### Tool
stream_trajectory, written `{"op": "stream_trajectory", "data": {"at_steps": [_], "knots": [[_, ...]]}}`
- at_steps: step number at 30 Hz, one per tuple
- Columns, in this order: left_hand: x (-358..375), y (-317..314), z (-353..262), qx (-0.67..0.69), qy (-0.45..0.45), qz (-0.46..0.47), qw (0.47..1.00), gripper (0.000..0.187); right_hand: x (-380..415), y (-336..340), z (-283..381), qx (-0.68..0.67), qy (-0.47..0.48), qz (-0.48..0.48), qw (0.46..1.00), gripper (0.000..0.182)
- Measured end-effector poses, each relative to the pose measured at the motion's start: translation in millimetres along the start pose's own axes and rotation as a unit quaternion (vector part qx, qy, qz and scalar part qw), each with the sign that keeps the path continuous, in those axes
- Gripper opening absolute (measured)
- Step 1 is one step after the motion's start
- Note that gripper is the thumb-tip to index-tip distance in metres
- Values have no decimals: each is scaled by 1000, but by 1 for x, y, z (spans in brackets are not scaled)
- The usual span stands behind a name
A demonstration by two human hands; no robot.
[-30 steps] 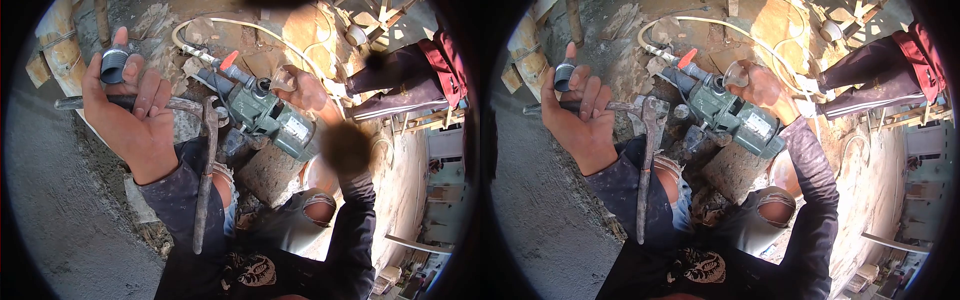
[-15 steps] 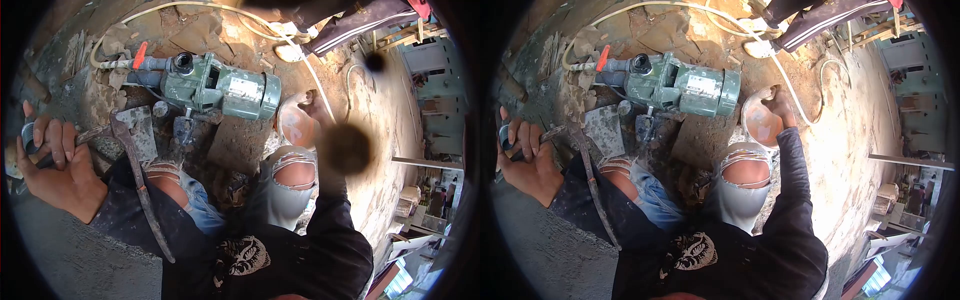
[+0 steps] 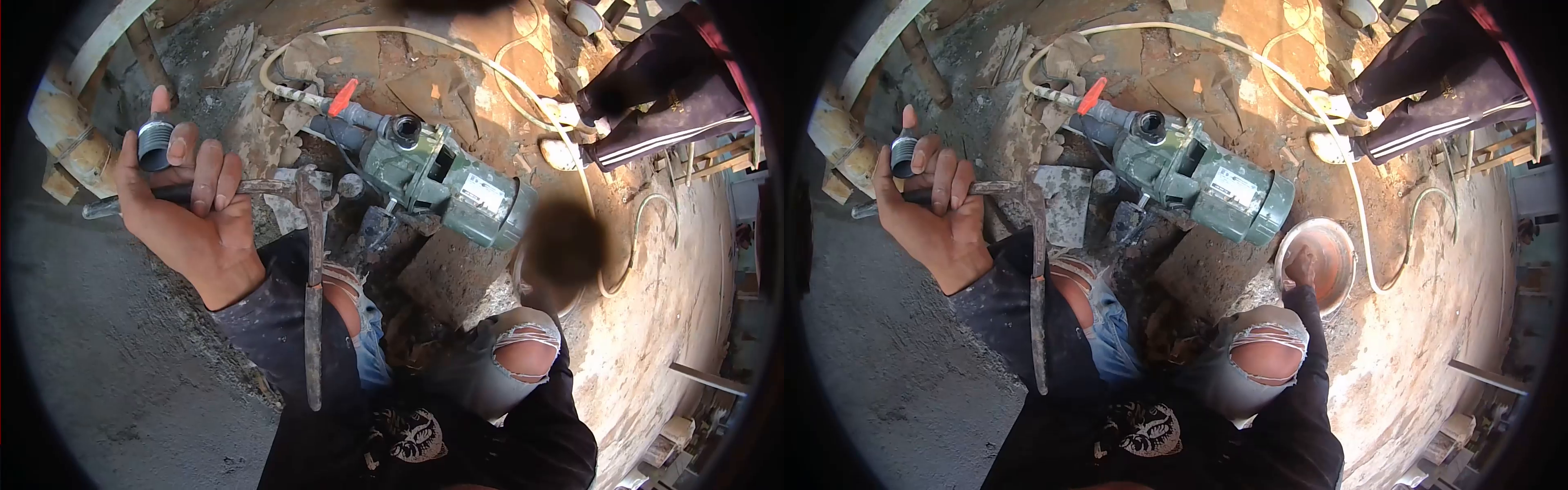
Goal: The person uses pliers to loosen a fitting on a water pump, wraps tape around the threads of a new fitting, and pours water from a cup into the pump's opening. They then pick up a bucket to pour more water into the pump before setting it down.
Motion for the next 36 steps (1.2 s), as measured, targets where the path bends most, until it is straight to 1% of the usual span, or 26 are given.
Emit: {"op": "stream_trajectory", "data": {"at_steps": [1, 3, 4, 5, 7, 8, 9, 10, 11, 12, 13, 14, 16, 17, 18, 19, 20, 22, 24, 25, 26, 28, 29, 31, 35, 36], "knots": [[0, 0, 2, 11, 3, 4, 1000, 48, -8, -8, -23, -32, -46, -7, 998, 71], [0, 0, 3, 11, 1, -5, 1000, 48, -24, -16, -66, -176, -103, -56, 977, 66], [-1, 1, 5, 11, 4, -10, 1000, 49, -28, -19, -88, -285, -114, -94, 947, 64], [-1, 2, 6, 13, 1, -16, 1000, 49, -32, -21, -102, -392, -111, -132, 904, 61], [-2, 2, 6, 22, -2, -13, 1000, 49, -34, -25, -130, -586, -80, -175, 787, 57], [-2, 4, 6, 24, -7, -19, 1000, 49, -37, -24, -139, -673, -61, -180, 714, 55], [-1, 5, 6, 21, -10, -26, 999, 49, -28, 19, -90, -789, -46, -150, 594, 53], [-1, 7, 5, 18, -13, -33, 999, 49, -30, 43, -74, -785, -43, -147, 600, 53], [-1, 8, 4, 22, -16, -37, 999, 49, -28, 90, -56, -552, 19, -213, 806, 55], [-2, 8, 6, 37, -13, -33, 999, 49, -23, 128, -21, -260, 78, -258, 927, 58], [-1, 7, 6, 55, -9, -27, 998, 49, -25, 154, 14, -427, 51, -211, 878, 61], [0, 7, 6, 61, -9, -30, 998, 49, -27, 178, 40, -421, 51, -212, 881, 61], [1, 8, 6, 47, -10, -49, 998, 49, -37, 214, 92, -437, 120, -188, 871, 60], [2, 6, 6, 51, -13, -49, 997, 49, -42, 231, 116, -434, 122, -189, 872, 60], [4, 7, 6, 66, -22, -59, 996, 48, -48, 244, 144, -439, 135, -171, 871, 60], [6, 9, 5, 80, -31, -69, 994, 48, -59, 249, 163, -446, 147, -152, 870, 61], [7, 9, 1, 80, -35, -69, 994, 48, -72, 254, 184, -478, 179, -133, 850, 58], [8, 9, -4, 96, -38, -63, 993, 47, -81, 262, 229, -513, 186, -93, 833, 57], [8, 12, -10, 94, -44, -62, 993, 47, -108, 254, 249, -472, 189, -64, 859, 58], [9, 13, -12, 93, -44, -61, 993, 48, -119, 257, 263, -402, 242, -70, 880, 60], [9, 15, -14, 93, -47, -62, 993, 48, -131, 251, 273, -435, 275, -60, 856, 59], [9, 19, -18, 85, -46, -65, 993, 49, -147, 245, 295, -453, 300, -25, 839, 59], [9, 20, -20, 85, -48, -67, 993, 49, -153, 244, 301, -452, 301, -23, 840, 59], [8, 20, -20, 98, -41, -57, 993, 49, -163, 240, 312, -384, 292, -21, 876, 60], [6, 25, -21, 101, -39, -45, 993, 50, -170, 241, 328, -331, 302, -19, 894, 60], [5, 27, -20, 90, -34, -49, 994, 51, -173, 239, 327, -300, 281, -15, 911, 61]]}}
Point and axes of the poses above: each hand's wrist, its own x-axis away from the middle knuckle, its own y-axis out of the back of the hand, z = x × y, the point moved 9 cm from there along -x, towards the middle knuckle, and after that the axes turned 7 degrees about z, right-handed, at the moved point
